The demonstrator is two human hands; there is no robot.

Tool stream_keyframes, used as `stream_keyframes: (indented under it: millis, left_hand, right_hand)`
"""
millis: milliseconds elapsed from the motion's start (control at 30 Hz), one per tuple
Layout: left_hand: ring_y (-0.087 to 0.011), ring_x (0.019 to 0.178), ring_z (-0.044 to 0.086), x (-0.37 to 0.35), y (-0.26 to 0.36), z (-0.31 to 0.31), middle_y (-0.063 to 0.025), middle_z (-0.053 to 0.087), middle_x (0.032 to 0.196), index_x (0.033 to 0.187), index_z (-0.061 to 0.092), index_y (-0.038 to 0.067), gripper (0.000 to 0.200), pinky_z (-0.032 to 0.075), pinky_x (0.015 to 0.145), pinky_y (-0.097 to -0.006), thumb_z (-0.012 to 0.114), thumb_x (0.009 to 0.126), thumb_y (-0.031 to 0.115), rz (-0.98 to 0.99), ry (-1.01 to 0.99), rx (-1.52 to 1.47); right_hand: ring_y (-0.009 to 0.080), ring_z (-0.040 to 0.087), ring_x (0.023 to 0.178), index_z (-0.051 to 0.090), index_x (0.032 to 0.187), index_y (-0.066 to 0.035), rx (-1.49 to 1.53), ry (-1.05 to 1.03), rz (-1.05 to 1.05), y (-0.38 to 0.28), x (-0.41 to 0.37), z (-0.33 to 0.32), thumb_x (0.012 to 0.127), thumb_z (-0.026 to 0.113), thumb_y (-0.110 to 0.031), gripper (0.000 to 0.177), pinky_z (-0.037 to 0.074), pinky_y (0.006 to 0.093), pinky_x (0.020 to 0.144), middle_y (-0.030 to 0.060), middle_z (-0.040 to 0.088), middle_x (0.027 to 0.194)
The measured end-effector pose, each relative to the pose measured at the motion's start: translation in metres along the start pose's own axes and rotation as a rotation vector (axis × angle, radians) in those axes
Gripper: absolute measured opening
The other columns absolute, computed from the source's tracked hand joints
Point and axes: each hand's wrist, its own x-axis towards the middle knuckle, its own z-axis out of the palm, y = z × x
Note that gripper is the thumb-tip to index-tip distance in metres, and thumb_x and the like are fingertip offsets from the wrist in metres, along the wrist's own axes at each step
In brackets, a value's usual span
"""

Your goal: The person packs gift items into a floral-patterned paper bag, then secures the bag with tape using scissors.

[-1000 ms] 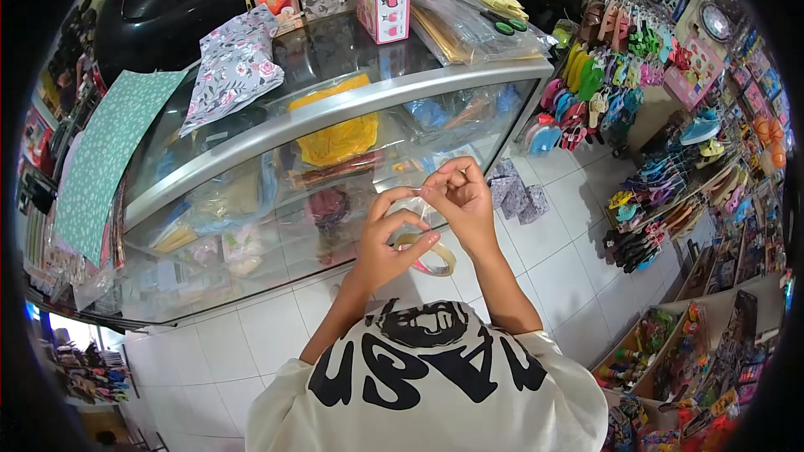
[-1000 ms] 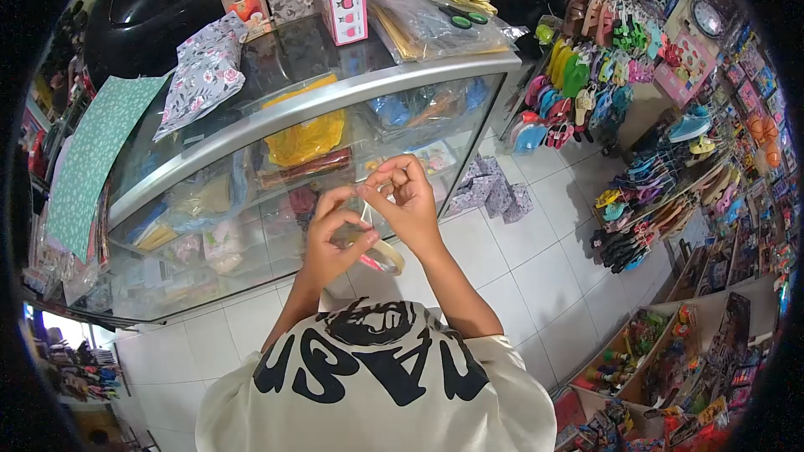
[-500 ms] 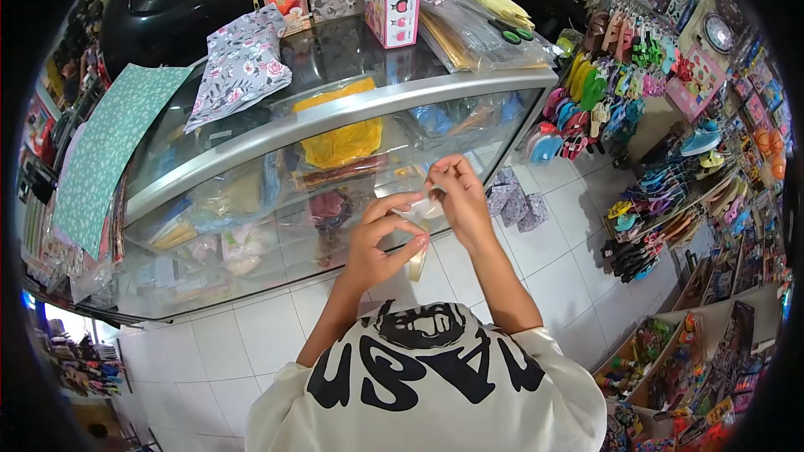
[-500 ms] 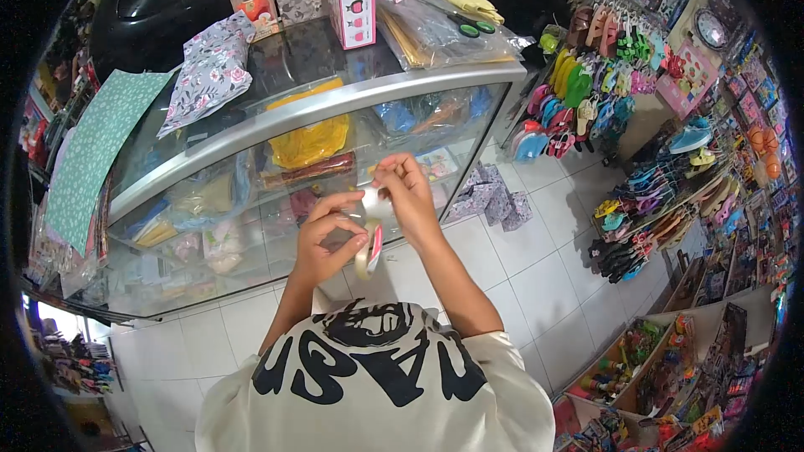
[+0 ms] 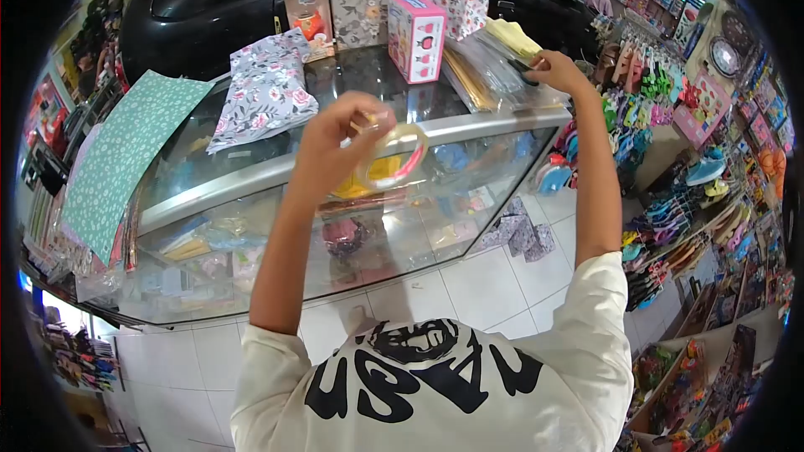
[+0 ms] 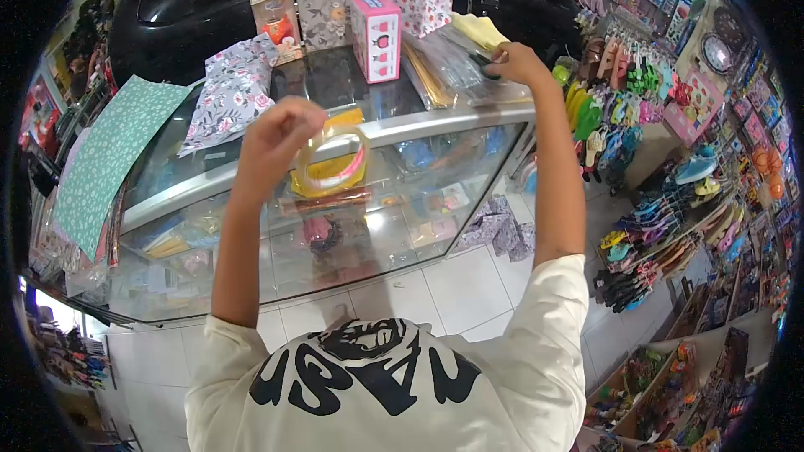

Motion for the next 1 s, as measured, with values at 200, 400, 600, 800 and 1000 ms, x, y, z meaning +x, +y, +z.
stream_keyframes:
  millis: [200, 400, 600, 800, 1000]
  left_hand:
    - [-0.0075, 0.089, 0.059, 0.066, 0.014, -0.036, -0.0053, 0.062, 0.109, 0.1, 0.061, 0.003, 0.017, 0.048, 0.069, -0.019, 0.061, 0.088, 0.014, -0.14, -0.06, 0.051]
    - [-0.0089, 0.093, 0.061, 0.095, -0.004, -0.054, -0.006, 0.061, 0.111, 0.1, 0.062, 0.005, 0.018, 0.05, 0.063, -0.0176, 0.06, 0.088, 0.017, -0.133, -0.096, -0.088]
    - [-0.0139, 0.099, 0.061, 0.102, -0.025, -0.056, -0.0083, 0.06, 0.113, 0.097, 0.064, 0.004, 0.017, 0.051, 0.064, -0.019, 0.061, 0.087, 0.018, -0.237, -0.11, -0.078]
    - [-0.0214, 0.113, 0.055, 0.1, -0.046, -0.059, -0.0119, 0.05, 0.125, 0.1, 0.061, 0.002, 0.032, 0.048, 0.094, -0.0303, 0.071, 0.071, -0.007, -0.14, -0.284, -0.108]
    - [-0.0185, 0.11, 0.055, 0.098, -0.053, -0.055, -0.008, 0.055, 0.117, 0.1, 0.06, 0.001, 0.031, 0.046, 0.095, -0.0295, 0.075, 0.072, -0.001, -0.148, -0.275, -0.15]
  right_hand:
    - [0.0172, 0.064, 0.066, 0.063, 0.098, -0.001, 0.146, -0.229, 0.201, -0.012, 0.013, -0.019, 0.064, 0.08, -0.018, 0.042, 0.053, 0.0292, 0.056, 0.0109, 0.064, 0.084]
    - [0.0233, 0.062, 0.085, 0.065, 0.097, -0.003, -0.209, -0.198, 0.074, -0.033, 0.008, -0.048, 0.062, 0.071, -0.009, 0.036, 0.05, 0.0314, 0.074, 0.015, 0.062, 0.094]
    - [0.0163, 0.058, 0.087, 0.06, 0.109, -0.005, -0.056, -0.101, 0.095, -0.054, -0.058, -0.097, 0.064, 0.073, -0.011, 0.047, 0.046, 0.0311, 0.072, 0.0088, 0.06, 0.092]
    - [0.0164, 0.058, 0.09, 0.059, 0.113, -0.009, 0.259, -0.173, -0.185, -0.132, -0.087, -0.073, 0.06, 0.081, -0.023, 0.06, 0.044, 0.0295, 0.075, 0.0024, 0.061, 0.095]
    - [0.0147, 0.056, 0.08, 0.061, 0.109, -0.008, 0.251, -0.313, -0.204, -0.156, -0.069, -0.035, 0.06, 0.082, -0.029, 0.057, 0.043, 0.0297, 0.069, 0.0015, 0.06, 0.084]
